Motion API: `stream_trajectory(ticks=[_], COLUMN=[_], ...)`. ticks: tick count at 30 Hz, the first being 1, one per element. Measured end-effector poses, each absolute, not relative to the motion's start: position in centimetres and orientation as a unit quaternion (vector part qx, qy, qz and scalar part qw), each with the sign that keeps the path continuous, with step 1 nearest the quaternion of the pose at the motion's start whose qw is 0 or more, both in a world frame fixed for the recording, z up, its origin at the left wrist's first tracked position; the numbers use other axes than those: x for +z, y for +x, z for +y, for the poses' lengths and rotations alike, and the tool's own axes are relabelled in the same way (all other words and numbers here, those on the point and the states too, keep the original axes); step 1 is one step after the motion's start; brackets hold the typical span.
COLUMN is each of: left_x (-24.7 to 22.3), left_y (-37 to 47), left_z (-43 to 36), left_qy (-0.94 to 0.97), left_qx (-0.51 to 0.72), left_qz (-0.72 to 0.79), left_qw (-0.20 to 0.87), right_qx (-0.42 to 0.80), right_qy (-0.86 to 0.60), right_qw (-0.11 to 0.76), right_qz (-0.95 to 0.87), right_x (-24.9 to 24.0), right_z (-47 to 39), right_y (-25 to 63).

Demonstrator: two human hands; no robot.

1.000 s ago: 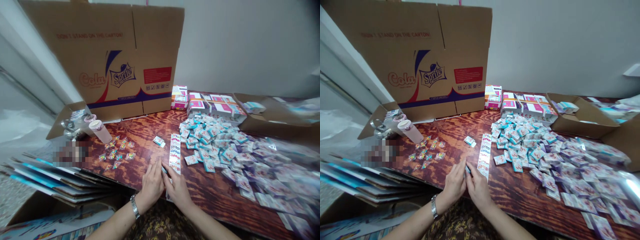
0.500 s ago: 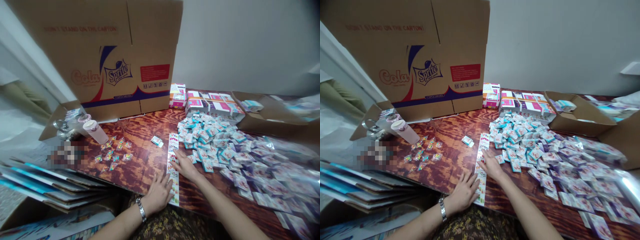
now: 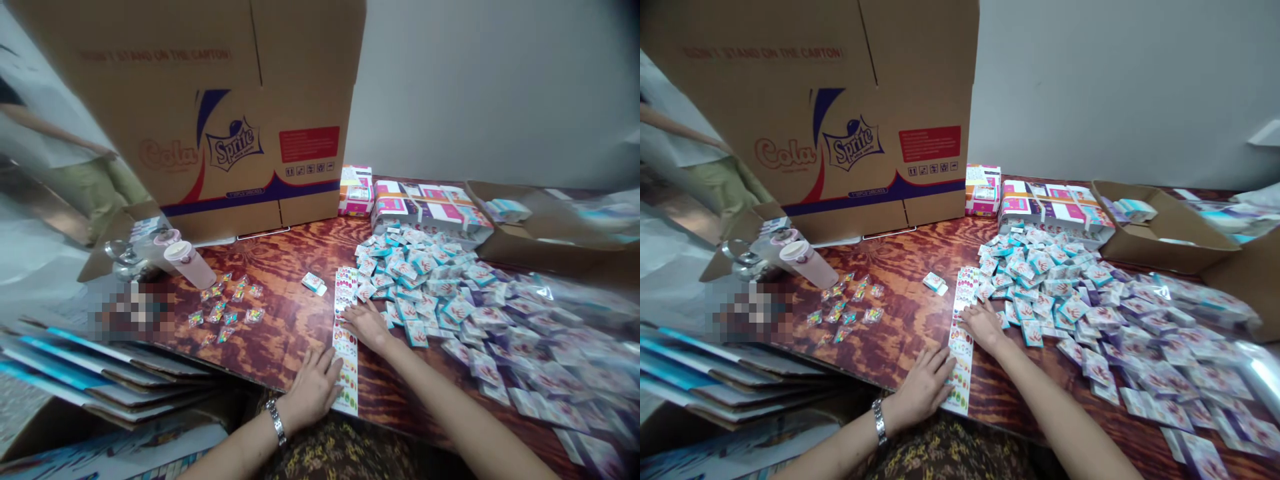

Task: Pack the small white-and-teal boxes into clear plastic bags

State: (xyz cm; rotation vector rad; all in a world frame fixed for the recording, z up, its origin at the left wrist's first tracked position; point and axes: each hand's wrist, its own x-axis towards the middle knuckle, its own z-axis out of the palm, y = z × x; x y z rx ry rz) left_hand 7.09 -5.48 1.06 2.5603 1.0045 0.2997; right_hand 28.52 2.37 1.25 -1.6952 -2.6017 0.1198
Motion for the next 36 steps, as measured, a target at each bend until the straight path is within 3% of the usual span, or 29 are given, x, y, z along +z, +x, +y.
stream_trajectory(ticks=[9,21,28,31,36], left_x=[3.8,2.7,3.7,4.5,4.8], left_y=[7.0,7.2,6.7,6.6,6.8], left_z=[-1.3,-2.7,-1.7,-0.8,-0.4], left_qy=[0.840,0.824,0.823,0.828,0.752], left_qx=[0.257,0.239,0.263,0.291,0.329], left_qz=[0.416,0.426,0.421,0.400,0.418], left_qw=[0.235,0.288,0.276,0.264,0.389], right_qx=[0.018,0.009,0.005,0.014,0.085], right_qy=[-0.534,-0.584,-0.553,-0.511,-0.452], right_qw=[0.038,0.014,0.017,0.061,0.270], right_qz=[-0.844,-0.811,-0.833,-0.857,-0.846], right_x=[5.6,1.1,4.4,7.7,12.6], right_z=[1.3,3.3,1.8,0.7,-1.0], right_y=[27.7,27.3,27.1,26.8,26.2])
